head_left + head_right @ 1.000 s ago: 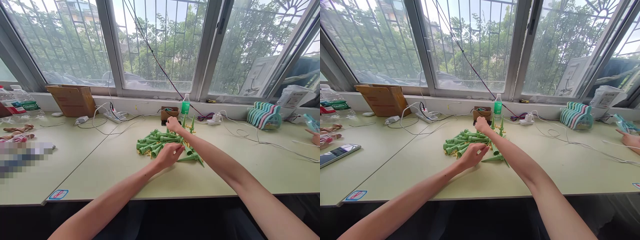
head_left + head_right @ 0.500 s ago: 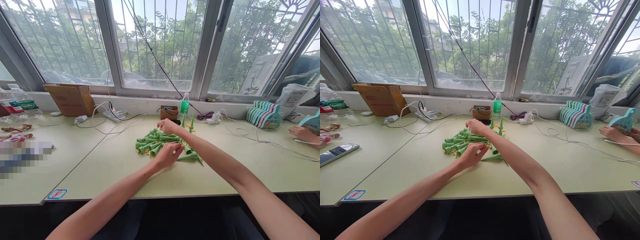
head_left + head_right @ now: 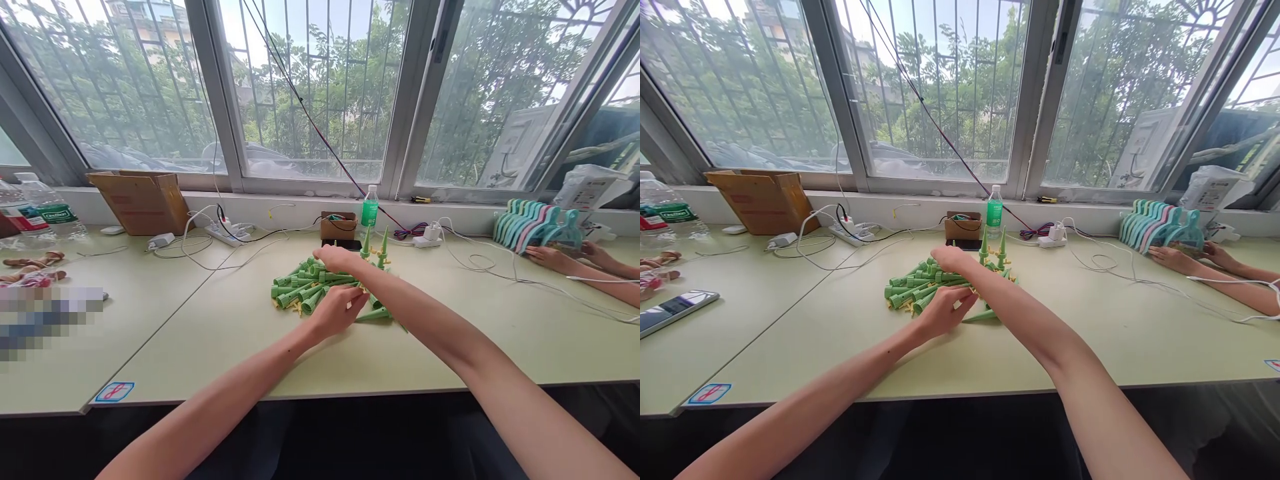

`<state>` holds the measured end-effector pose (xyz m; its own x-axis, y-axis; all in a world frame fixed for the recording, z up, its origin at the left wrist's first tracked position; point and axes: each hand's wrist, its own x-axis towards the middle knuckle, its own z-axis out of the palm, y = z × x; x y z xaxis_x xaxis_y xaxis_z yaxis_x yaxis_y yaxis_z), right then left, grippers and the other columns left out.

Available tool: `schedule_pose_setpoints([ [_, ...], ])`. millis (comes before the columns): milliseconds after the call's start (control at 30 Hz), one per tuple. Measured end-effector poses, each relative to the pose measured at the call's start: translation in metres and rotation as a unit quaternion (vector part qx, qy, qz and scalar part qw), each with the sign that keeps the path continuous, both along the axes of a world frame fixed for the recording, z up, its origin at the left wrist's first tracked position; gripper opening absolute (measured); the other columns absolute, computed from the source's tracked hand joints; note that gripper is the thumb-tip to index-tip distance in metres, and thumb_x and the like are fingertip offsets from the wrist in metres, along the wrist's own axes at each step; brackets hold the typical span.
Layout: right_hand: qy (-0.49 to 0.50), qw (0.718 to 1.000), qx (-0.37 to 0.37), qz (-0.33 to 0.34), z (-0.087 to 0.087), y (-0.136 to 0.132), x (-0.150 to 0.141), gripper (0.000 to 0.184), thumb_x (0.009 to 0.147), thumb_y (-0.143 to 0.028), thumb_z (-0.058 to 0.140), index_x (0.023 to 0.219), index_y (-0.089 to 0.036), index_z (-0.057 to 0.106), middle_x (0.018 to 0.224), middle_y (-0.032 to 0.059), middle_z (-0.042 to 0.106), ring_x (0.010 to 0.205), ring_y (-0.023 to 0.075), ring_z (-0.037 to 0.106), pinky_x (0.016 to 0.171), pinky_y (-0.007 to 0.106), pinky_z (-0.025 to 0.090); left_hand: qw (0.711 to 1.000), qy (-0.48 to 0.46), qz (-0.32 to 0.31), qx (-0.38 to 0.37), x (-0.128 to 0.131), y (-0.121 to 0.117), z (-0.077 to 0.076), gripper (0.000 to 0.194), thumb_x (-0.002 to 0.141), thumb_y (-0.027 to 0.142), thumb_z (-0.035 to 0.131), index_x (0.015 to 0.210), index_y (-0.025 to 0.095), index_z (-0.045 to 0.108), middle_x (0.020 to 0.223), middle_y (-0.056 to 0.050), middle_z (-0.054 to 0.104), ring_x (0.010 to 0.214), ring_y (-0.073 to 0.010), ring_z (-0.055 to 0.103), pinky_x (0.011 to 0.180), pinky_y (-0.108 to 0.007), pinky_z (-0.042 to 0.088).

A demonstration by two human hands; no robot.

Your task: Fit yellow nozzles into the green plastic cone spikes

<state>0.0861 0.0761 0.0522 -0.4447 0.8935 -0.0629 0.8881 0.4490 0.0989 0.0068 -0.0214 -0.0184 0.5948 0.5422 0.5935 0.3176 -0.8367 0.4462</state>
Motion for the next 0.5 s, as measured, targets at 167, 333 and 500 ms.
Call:
schedule_pose_setpoints([
  [167, -0.015, 1.0, -0.005, 0.009, -0.0011, 0.0016, -0.0031, 0.048, 0.078, 0.001, 0.055, 0.122, -0.017, 0.054, 0.119, 0.0183, 0.058, 0.101, 0.0268, 0.063, 0.069, 0.028, 0.047, 1.0, -0.005, -0.005, -0.001, -0.0005, 0.0006, -0.0011, 0.036, 0.096, 0.031, 0.039, 0.068, 0.017, 0.057, 0.061, -0.001, 0.053, 0.054, -0.0115, 0.044, 0.055, -0.025, 0.033],
  [333, -0.039, 0.999, -0.024, 0.018, -0.0029, 0.0057, -0.0031, 0.048, 0.076, -0.001, 0.058, 0.122, -0.015, 0.052, 0.12, 0.0181, 0.058, 0.103, 0.0275, 0.061, 0.069, 0.028, 0.048, 1.0, -0.002, -0.015, 0.0, -0.0008, 0.0023, -0.0029, 0.033, 0.096, 0.029, 0.039, 0.071, 0.016, 0.056, 0.062, -0.001, 0.053, 0.055, -0.0108, 0.043, 0.056, -0.025, 0.033],
  [500, -0.062, 0.997, -0.035, 0.026, -0.0062, 0.0067, -0.0046, 0.047, 0.075, -0.002, 0.06, 0.12, -0.015, 0.053, 0.121, 0.0172, 0.059, 0.105, 0.0273, 0.06, 0.071, 0.029, 0.049, 1.0, -0.003, -0.015, 0.006, -0.0008, 0.0031, -0.0043, 0.033, 0.095, 0.028, 0.04, 0.067, 0.016, 0.053, 0.058, 0.001, 0.049, 0.054, -0.0102, 0.04, 0.055, -0.025, 0.031],
])
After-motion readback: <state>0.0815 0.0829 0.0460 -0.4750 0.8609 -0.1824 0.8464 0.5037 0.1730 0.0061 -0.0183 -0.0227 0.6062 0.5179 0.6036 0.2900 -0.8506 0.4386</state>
